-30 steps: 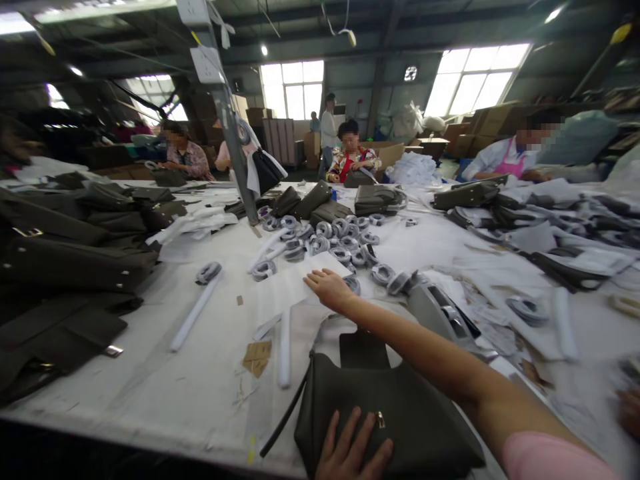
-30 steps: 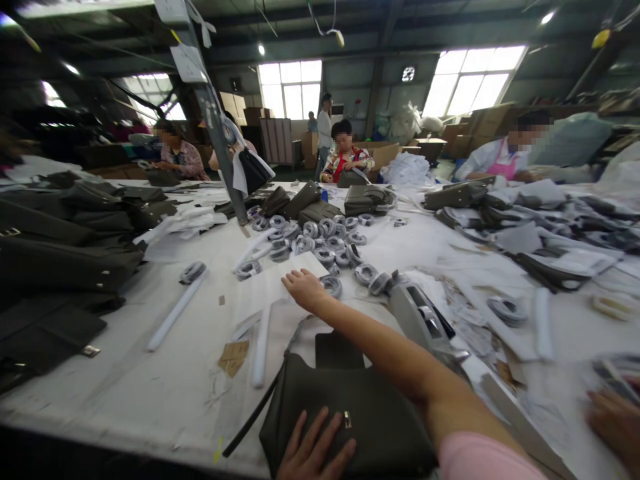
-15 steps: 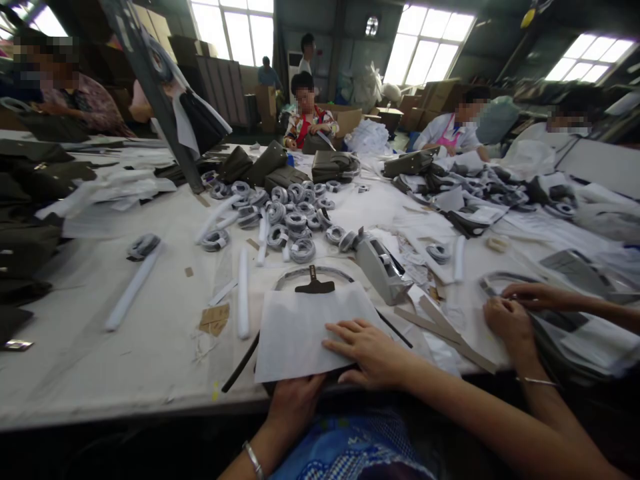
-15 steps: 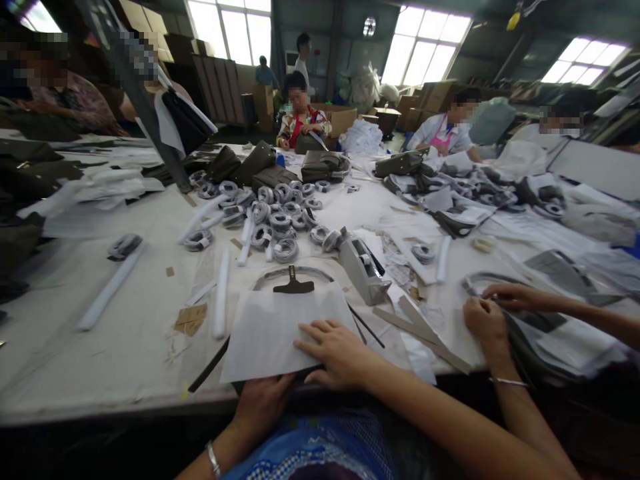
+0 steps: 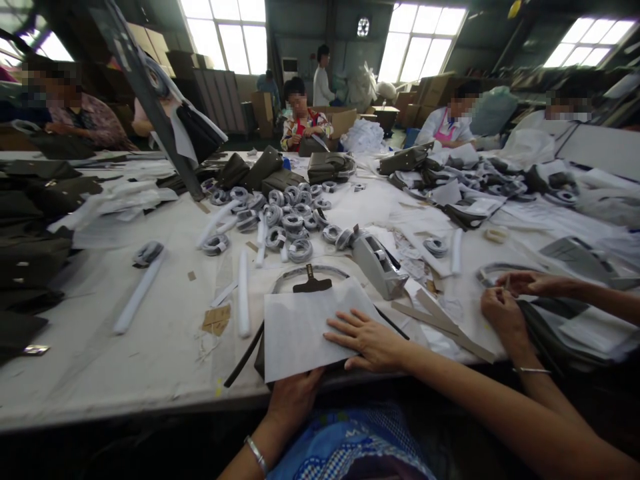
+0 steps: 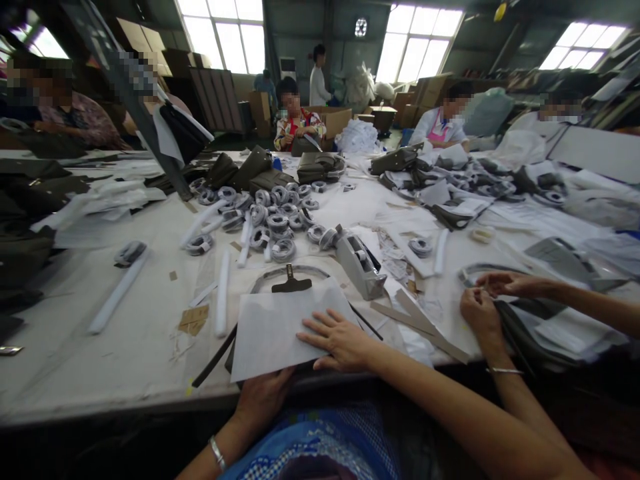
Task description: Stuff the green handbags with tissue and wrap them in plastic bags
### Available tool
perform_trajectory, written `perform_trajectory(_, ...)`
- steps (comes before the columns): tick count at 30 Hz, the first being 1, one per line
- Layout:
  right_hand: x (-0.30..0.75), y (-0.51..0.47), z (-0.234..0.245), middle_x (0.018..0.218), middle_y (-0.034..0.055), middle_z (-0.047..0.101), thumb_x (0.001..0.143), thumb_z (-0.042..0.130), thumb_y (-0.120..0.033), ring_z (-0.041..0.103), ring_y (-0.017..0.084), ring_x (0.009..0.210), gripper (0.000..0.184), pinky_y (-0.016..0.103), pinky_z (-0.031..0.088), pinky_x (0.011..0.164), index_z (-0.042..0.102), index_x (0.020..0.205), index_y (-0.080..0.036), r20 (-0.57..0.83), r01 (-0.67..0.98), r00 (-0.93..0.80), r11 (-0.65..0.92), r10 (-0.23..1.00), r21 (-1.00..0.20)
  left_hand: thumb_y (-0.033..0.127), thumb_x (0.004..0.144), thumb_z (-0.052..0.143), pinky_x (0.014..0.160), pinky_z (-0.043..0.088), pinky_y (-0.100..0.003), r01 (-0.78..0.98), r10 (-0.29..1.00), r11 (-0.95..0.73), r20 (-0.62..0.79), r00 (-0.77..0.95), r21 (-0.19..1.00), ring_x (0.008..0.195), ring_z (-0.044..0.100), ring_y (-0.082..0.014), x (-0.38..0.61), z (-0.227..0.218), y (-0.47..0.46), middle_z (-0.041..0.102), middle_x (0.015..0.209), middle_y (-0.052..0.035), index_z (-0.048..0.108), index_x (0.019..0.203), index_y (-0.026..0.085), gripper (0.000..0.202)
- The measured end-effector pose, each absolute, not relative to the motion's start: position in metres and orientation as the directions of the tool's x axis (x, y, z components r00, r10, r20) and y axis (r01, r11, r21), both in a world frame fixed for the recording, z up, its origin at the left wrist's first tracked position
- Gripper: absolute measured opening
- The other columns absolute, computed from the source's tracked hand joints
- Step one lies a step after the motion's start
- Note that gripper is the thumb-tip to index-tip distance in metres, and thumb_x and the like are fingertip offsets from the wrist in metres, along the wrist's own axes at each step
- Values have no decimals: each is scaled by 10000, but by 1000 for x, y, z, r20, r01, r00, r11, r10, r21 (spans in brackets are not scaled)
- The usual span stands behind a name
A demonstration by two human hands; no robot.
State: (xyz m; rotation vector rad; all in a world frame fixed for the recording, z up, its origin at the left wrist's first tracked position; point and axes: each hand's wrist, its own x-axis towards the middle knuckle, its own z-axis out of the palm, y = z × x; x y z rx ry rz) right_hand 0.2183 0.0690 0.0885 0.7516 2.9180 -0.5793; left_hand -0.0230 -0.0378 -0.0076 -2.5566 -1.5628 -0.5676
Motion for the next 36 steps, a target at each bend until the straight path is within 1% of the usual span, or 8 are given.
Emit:
perform_trajectory(6,223,69,78,1599,96,294,917,463,-669,235,348,1474,758,583,143,1177,259,1552,-308,-115,469,-881,818,458,-334,189,904,546,951,539,-517,876,830,-479,352,433,51,1123,656,-333,-23,-5,-39,671,1269,-120,526,1389,290,496)
perform_trajectory(8,224,69,76,1598,97,297,911,484,-662,235,345,1475,768,582,139,1180,257,1553,-307,-98,460,-885,823,455,-333,145,895,512,914,565,-479,863,816,-502,364,449,60,1081,678,-315,-25,6,-42,689,1228,-134,517,1396,254,512)
perform_trajectory(16,230,69,63,1609,99,266,909,540,-596,215,345,1481,785,581,129,1183,226,1563,-295,-56,431,-897,837,439,-337,176,962,485,822,570,-194,583,741,-672,425,520,457,924,716,-120,-12,97,-41,751,1053,-31,621,1194,216,272)
perform_trajectory(18,230,68,60,1612,100,258,913,530,-601,202,344,1485,787,574,114,1189,223,1565,-283,-53,432,-896,836,442,-337,226,971,492,893,567,-248,638,767,-640,414,490,429,1039,692,-150,-8,102,-27,726,1153,-52,592,1259,213,305)
perform_trajectory(21,230,67,58,1610,111,261,903,497,-661,177,340,1492,829,564,90,1198,210,1569,-260,-48,437,-892,831,449,-346,354,956,529,1024,517,-432,752,778,-606,385,496,257,1248,585,-257,-11,80,-6,598,1380,-113,495,1396,184,473)
perform_trajectory(25,229,63,58,1602,117,281,881,487,-706,168,324,1497,841,553,75,1205,265,1556,-258,-27,448,-880,809,474,-381,359,949,533,1079,465,-459,765,738,-636,371,564,103,1351,482,-275,-25,32,-3,471,1492,-134,352,1499,175,607)
perform_trajectory(28,228,61,59,1599,120,291,879,494,-703,189,306,1494,844,530,85,1213,275,1554,-245,-32,470,-863,779,504,-415,326,951,531,1112,434,-449,780,745,-619,384,546,93,1398,419,-263,-30,14,-11,435,1520,-125,305,1519,166,632)
perform_trajectory(36,225,61,63,1586,108,327,882,502,-692,232,303,1479,791,523,118,1208,335,1530,-272,-57,507,-840,745,539,-433,262,917,561,1101,452,-478,780,764,-600,415,494,176,1377,450,-270,-27,9,-15,486,1486,-122,467,1412,164,514)
